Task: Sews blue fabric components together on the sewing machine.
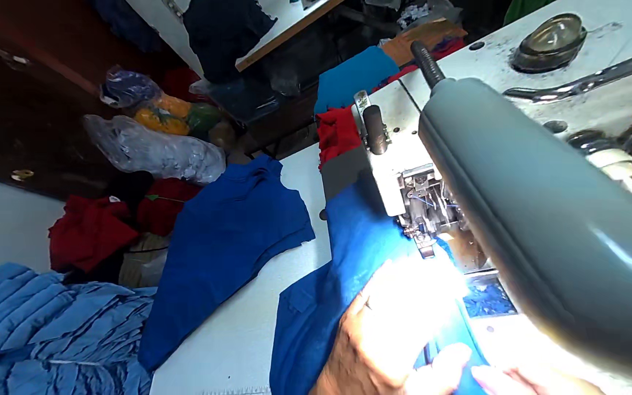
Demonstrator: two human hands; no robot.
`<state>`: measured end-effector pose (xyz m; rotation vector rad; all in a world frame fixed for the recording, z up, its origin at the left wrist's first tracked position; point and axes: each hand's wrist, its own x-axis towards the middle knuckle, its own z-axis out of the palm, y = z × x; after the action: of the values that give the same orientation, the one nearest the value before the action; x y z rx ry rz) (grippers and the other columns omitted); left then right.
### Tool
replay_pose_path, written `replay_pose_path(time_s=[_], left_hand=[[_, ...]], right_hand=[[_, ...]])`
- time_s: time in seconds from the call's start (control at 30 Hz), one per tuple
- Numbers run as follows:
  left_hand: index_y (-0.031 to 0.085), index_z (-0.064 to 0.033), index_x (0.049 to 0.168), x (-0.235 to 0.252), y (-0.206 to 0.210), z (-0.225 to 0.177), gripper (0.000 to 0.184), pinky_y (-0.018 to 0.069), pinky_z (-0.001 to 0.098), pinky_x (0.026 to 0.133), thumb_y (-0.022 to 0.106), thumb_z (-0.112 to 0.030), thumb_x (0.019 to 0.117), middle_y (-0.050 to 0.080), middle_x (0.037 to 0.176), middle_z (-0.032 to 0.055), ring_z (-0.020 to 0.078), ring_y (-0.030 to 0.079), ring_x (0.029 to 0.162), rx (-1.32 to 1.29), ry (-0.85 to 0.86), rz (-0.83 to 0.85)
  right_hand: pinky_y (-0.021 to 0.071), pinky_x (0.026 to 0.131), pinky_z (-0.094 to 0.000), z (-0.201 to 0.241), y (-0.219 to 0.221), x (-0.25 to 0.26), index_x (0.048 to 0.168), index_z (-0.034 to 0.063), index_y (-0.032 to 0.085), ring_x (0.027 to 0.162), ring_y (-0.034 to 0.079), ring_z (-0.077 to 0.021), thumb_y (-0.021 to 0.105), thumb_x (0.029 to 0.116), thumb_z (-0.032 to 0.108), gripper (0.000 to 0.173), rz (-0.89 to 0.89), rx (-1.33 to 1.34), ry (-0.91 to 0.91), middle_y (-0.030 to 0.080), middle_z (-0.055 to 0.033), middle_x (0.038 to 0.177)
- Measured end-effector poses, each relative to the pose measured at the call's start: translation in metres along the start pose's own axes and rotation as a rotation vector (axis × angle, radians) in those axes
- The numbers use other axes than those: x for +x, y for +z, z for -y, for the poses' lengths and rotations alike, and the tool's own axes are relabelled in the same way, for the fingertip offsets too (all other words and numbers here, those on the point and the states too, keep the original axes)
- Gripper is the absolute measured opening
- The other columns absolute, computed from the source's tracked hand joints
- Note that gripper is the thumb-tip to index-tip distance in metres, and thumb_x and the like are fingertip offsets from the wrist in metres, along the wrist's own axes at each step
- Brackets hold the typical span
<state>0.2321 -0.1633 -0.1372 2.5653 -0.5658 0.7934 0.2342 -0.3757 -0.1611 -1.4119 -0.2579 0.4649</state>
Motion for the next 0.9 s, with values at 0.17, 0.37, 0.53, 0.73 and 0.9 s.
replay_pose_path(time_s=[0.17, 0.37, 0.53, 0.73, 0.9], left_hand=[[0.063, -0.0175, 0.134, -0.027, -0.019, 0.012, 0.052, 0.036, 0.0498, 0.12, 0.051, -0.056, 0.1019, 0.062, 0.141, 0.0041, 0.0194, 0.053, 0.138, 0.078, -0.199, -0.185], [0.07, 0.0054, 0.113, -0.141, -0.056, -0.014, 0.062, 0.0362, 0.074, 0.1, 0.071, -0.051, 0.0861, 0.058, 0.132, 0.0309, 0.0515, 0.053, 0.124, 0.258, -0.959, 0.026], [0.063, -0.0221, 0.116, -0.126, -0.147, 0.015, 0.017, 0.0597, 0.0286, 0.088, 0.059, -0.032, 0.1026, 0.073, 0.105, -0.0102, 0.0042, 0.07, 0.099, -0.761, -0.937, -0.524], [0.074, -0.0207, 0.116, -0.134, -0.13, 0.007, 0.046, 0.0616, 0.0282, 0.085, 0.082, -0.048, 0.0798, 0.078, 0.104, -0.0034, 0.0062, 0.073, 0.095, -0.974, -1.028, -0.093], [0.074, -0.0236, 0.108, -0.089, -0.182, -0.012, 0.014, 0.0618, 0.0208, 0.069, 0.068, -0.027, 0.0965, 0.078, 0.091, -0.0054, 0.0018, 0.073, 0.077, -0.671, -1.028, -0.137]], right_hand=[[0.0493, 0.058, -0.0115, -0.003, 0.01, 0.041, 0.092, 0.0151, 0.072, 0.064, 0.059, 0.0049, 0.065, 0.0962, 0.016, 0.008, -0.151, -0.016, -0.16, 0.065, 0.012, 0.074], [0.0594, 0.081, -0.0198, -0.002, -0.007, -0.036, 0.116, 0.0045, 0.061, 0.09, 0.069, 0.0028, 0.069, 0.0962, 0.019, 0.025, 0.202, -0.089, 0.005, 0.072, 0.0073, 0.099], [0.0544, 0.074, -0.0631, 0.009, -0.07, -0.07, 0.106, -0.0052, 0.07, 0.086, 0.07, -0.0418, 0.063, 0.1011, 0.03, 0.036, 0.614, -0.824, 0.178, 0.07, -0.0252, 0.095], [0.0481, 0.055, -0.0304, 0.01, -0.045, -0.038, 0.102, 0.0082, 0.071, 0.065, 0.056, -0.0118, 0.063, 0.0968, 0.04, 0.033, -0.056, -0.835, -0.427, 0.061, -0.0035, 0.08], [0.047, 0.04, -0.0468, -0.021, -0.026, -0.042, 0.081, 0.0133, 0.068, 0.052, 0.061, -0.0285, 0.069, 0.0869, 0.03, 0.018, 0.312, -1.143, -0.484, 0.056, -0.0066, 0.065]])
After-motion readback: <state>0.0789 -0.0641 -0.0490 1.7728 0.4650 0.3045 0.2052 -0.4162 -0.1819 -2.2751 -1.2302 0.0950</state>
